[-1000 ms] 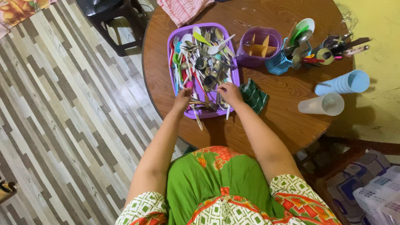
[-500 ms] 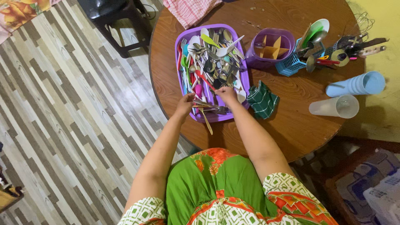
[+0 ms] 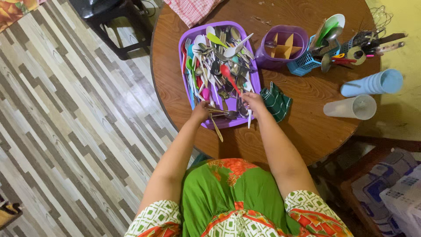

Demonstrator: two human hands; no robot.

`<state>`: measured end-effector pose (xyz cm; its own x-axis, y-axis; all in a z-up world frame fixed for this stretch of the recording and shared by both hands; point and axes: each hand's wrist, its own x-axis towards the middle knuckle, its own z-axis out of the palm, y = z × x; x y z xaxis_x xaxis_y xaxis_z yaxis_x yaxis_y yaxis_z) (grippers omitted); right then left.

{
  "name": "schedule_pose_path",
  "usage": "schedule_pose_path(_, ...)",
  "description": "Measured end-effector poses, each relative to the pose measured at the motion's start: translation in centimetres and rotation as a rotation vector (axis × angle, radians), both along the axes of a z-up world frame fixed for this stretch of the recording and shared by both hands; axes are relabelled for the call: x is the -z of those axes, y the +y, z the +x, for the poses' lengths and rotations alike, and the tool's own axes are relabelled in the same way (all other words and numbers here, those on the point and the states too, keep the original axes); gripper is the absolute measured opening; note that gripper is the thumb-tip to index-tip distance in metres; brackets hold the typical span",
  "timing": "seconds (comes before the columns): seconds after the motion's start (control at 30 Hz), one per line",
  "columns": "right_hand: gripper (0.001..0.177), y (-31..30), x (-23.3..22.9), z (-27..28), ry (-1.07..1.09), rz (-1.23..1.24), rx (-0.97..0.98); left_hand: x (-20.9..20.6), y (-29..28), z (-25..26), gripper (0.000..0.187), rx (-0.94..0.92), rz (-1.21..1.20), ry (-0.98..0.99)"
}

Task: The person wipes individual spoons and forks using a cloth, then places each item back into a purple tray containing other cutlery.

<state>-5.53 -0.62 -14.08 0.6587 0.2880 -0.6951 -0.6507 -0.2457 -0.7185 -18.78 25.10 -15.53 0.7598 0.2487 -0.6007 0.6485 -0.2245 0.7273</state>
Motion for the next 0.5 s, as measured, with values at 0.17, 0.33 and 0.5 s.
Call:
schedule_pose_path(0.17,0.021,-0.4,0.4,-1.6,-0.240,-0.035,0.039,-0.5,-1.4,0.6,0.061,0.233,0.243,-0.109)
schedule_pose_path(0.33,0.024,-1.1,-0.7,-2.9,-0.574,-0.198,0.002,-1.7,-3.8,1.6,0.040,0.376,0.532,-0.074)
schedule_pose_path(0.5,0.048,-2.7,-7.3,-4.3,-1.292,-0.724,0.042,-1.6,-5.9,2.7,0.026,0.461,0.762,-0.139)
